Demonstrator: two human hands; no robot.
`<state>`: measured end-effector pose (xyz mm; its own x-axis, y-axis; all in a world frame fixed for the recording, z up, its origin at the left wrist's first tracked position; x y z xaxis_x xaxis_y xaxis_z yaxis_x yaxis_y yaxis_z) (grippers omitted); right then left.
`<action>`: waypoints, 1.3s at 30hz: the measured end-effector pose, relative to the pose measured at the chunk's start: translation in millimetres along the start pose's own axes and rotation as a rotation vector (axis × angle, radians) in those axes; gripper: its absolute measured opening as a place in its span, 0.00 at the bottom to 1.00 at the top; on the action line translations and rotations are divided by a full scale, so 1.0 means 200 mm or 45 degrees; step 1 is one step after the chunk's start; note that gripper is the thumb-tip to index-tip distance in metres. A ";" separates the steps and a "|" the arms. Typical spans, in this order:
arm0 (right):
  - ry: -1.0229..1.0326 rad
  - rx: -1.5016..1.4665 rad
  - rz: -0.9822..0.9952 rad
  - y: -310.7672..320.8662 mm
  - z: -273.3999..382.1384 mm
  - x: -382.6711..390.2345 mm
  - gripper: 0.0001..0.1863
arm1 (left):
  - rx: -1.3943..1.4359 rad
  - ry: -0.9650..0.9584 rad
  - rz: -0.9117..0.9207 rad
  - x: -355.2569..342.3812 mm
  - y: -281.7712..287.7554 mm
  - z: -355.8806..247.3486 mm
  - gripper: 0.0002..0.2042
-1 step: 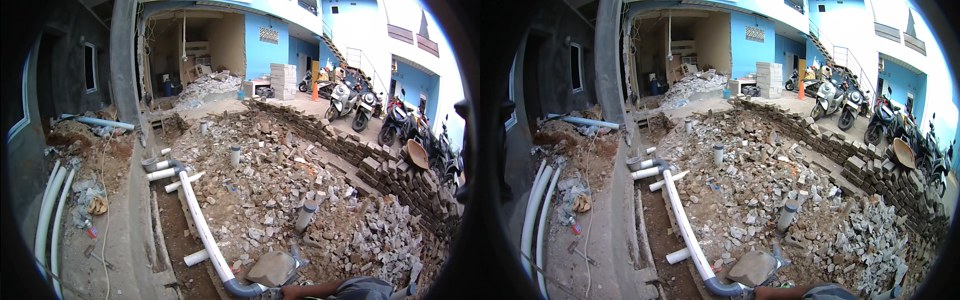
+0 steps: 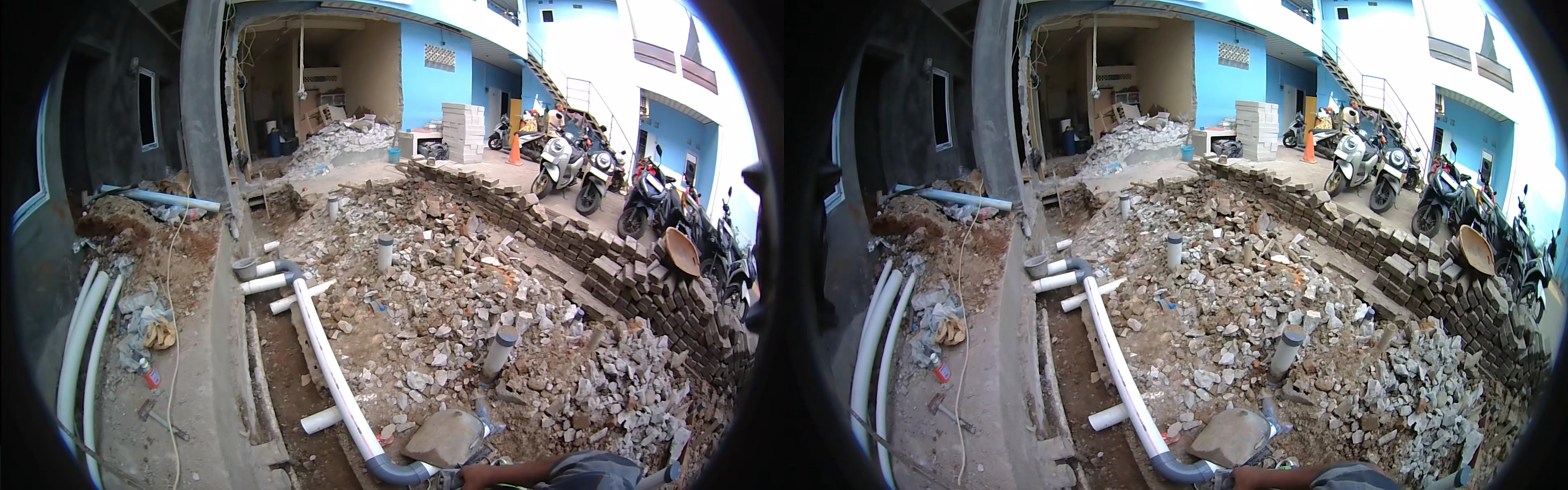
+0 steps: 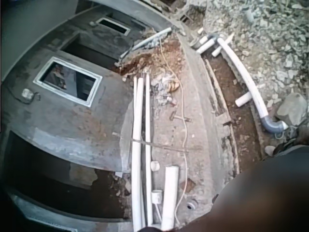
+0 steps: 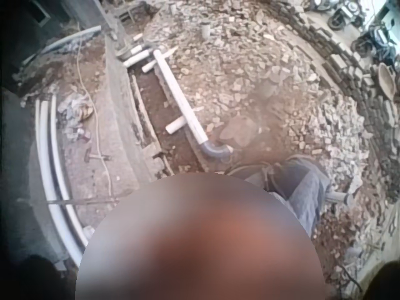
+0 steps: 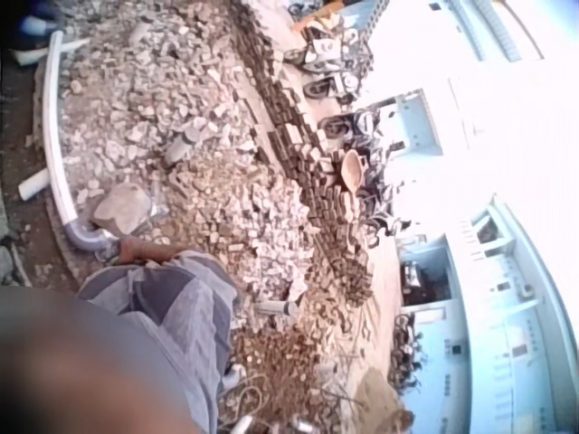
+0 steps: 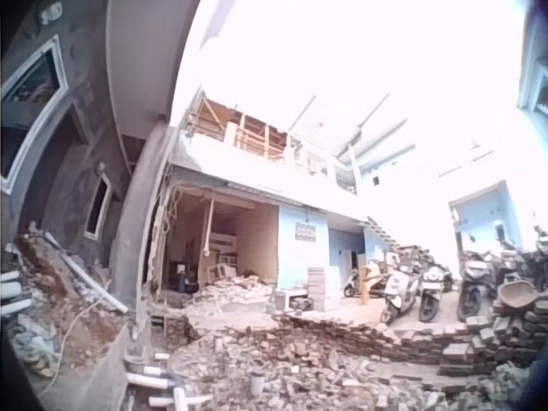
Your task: The person handles white PVC pipes and green electrical cables at a construction site. They position the pipes, thread a cable through a pipe, and tie a string to a metal rod near the pipes.
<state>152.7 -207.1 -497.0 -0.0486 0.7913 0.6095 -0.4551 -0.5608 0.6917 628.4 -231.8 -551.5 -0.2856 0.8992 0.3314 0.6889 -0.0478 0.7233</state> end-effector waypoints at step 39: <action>0.800 0.529 0.486 -0.18 0.75 -0.64 0.30 | 0.859 1.175 -0.819 1.40 -0.96 1.20 0.20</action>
<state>308.2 -325.1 -541.6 -0.6744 0.4483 0.5866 0.0514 -0.7641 0.6431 576.5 133.3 -744.1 -0.8486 0.0396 0.5275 0.3780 0.7431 0.5522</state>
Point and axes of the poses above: each hand's wrist, its own x-axis away from the middle knuckle, its own y-axis out of the back of the hand, z = x × y, the point moved 2 cm from there along -x, towards the middle knuckle, and after that the axes turned 9 degrees about x, right-handed, at the moved point
